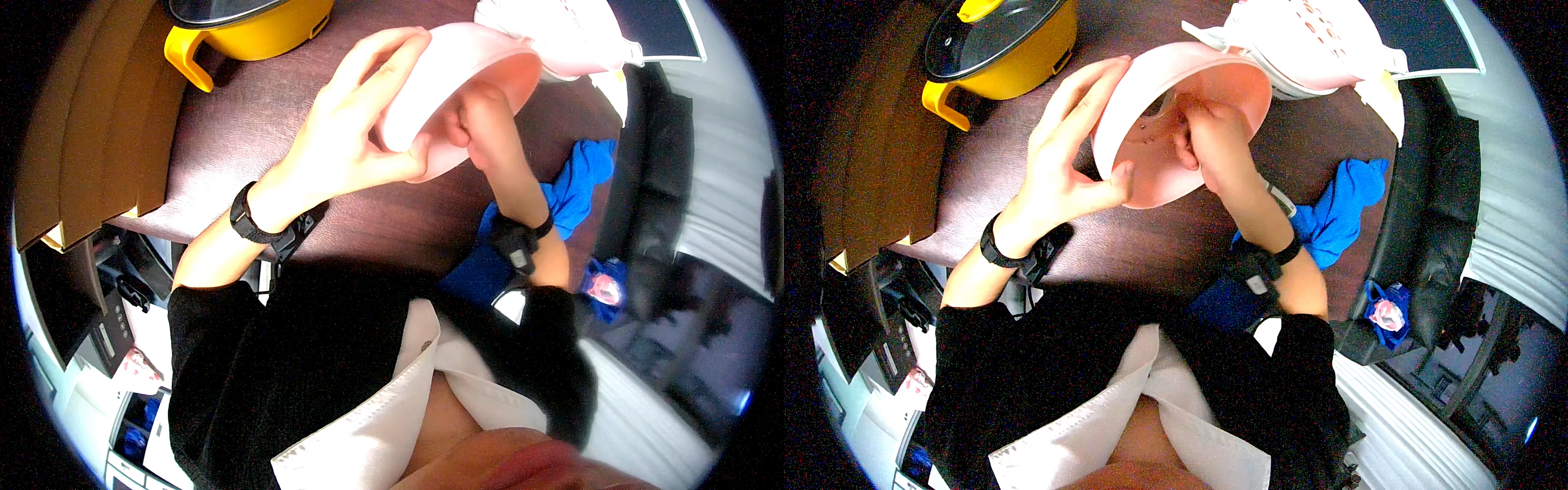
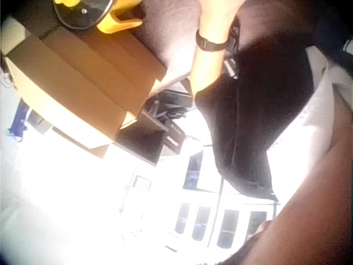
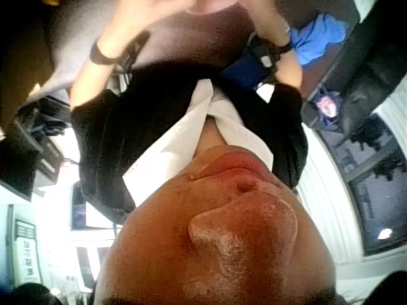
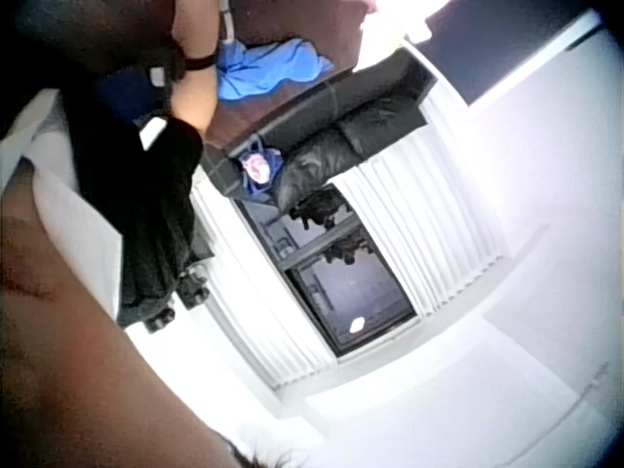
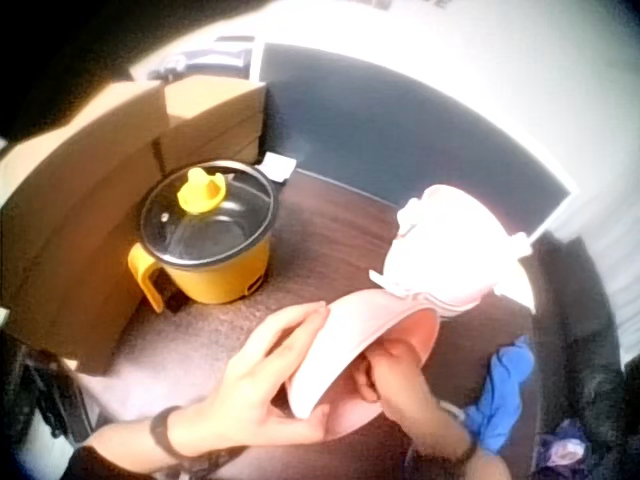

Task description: The person uses a screwdriver to tighten screws inside a pink plastic bowl component. They then place a perforated pink insert into the bowl and fit a white lid on top.

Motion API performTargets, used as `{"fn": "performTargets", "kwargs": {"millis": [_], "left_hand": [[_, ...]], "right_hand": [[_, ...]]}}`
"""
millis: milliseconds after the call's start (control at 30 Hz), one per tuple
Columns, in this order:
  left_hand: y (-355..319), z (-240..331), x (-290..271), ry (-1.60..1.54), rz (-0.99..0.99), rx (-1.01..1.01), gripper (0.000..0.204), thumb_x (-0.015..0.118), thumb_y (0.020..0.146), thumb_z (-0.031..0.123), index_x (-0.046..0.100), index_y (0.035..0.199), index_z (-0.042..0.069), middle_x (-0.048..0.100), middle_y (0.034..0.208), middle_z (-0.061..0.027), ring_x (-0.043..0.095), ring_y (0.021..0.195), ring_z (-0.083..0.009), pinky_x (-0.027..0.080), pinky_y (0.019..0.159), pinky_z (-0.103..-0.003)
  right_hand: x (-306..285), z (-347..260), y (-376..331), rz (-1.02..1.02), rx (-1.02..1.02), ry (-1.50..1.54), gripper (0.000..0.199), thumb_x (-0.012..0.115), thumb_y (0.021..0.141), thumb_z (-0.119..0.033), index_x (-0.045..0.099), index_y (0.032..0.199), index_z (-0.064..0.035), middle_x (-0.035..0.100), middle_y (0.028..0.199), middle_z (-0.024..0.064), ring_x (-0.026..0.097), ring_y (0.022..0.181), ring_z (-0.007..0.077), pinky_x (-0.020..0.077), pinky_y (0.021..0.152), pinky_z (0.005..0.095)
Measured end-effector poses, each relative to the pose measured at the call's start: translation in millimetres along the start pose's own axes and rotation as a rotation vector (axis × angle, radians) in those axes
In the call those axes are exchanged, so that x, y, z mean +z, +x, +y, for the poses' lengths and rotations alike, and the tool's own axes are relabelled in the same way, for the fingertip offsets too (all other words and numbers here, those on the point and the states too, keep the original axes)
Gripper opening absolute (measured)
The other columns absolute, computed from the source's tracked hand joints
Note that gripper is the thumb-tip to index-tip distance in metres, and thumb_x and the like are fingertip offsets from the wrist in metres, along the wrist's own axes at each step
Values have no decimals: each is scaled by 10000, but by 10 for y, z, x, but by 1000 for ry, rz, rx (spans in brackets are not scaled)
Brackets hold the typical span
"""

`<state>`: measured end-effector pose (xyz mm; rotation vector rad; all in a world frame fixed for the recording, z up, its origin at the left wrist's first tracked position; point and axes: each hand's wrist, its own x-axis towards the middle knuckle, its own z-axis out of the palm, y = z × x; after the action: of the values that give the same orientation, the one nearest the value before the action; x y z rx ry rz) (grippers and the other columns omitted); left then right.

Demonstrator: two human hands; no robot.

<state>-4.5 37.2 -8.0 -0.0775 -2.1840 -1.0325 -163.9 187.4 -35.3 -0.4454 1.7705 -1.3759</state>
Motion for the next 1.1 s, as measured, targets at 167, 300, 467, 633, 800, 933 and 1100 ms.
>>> {"fn": "performTargets", "kwargs": {"millis": [167, 300, 467, 633, 800, 933, 1100], "left_hand": [[11, -11, 7, 9, 2, 23, 725, 704, 637, 159, 483, 1307, -10, 472, 1290, -199, 525, 1161, -340, 457, 967, -385], [-25, -13, 34, -42, 17, -42, 732, 655, 618, 168, 499, 1310, -14, 498, 1309, -194, 517, 1190, -332, 434, 983, -400], [-29, -19, 9, 8, -6, 13, 742, 660, 620, 194, 497, 1314, -16, 496, 1313, -198, 516, 1192, -334, 423, 996, -407], [-20, -4, 21, 13, 11, -2, 744, 663, 627, 203, 493, 1314, -26, 496, 1309, -212, 514, 1194, -338, 411, 1008, -411], [-9, 51, 0, 59, 4, 14, 737, 669, 640, 213, 492, 1309, -40, 499, 1307, -217, 515, 1192, -342, 415, 1003, -416], [6, 48, 13, 59, 4, 39, 723, 666, 642, 196, 496, 1304, -42, 503, 1303, -218, 519, 1189, -343, 418, 1002, -415], [-2, 12, 3, 58, 5, 37, 714, 675, 642, 184, 500, 1300, -30, 504, 1297, -214, 527, 1180, -344, 432, 993, -412]], "right_hand": [[35, -220, -161, -18, 62, -256, 255, 506, 923, -208, 617, 850, 9, 593, 647, 171, 618, 544, 243, 478, 512, 384], [113, -171, -180, 255, -463, -1001, 194, 536, 887, -181, 628, 863, -13, 619, 718, 174, 626, 584, 287, 498, 546, 409], [137, -124, -181, 278, -623, -1328, 166, 572, 830, -161, 650, 900, -32, 642, 763, 178, 624, 659, 373, 503, 620, 466], [216, 21, -37, 406, -514, -926, 164, 547, 850, -166, 653, 883, -44, 641, 767, 188, 637, 687, 369, 500, 629, 459], [93, 15, -29, 35, -8, 143, 163, 496, 914, -165, 565, 823, -50, 528, 620, 83, 505, 481, 230, 396, 456, 348], [80, -52, -95, -2, -106, 153, 153, 502, 911, -153, 545, 808, -48, 514, 616, 66, 497, 489, 214, 396, 449, 334], [172, -22, -123, 411, -753, -1163, 120, 554, 824, -123, 600, 799, -15, 635, 757, 169, 643, 711, 347, 529, 629, 427]]}}
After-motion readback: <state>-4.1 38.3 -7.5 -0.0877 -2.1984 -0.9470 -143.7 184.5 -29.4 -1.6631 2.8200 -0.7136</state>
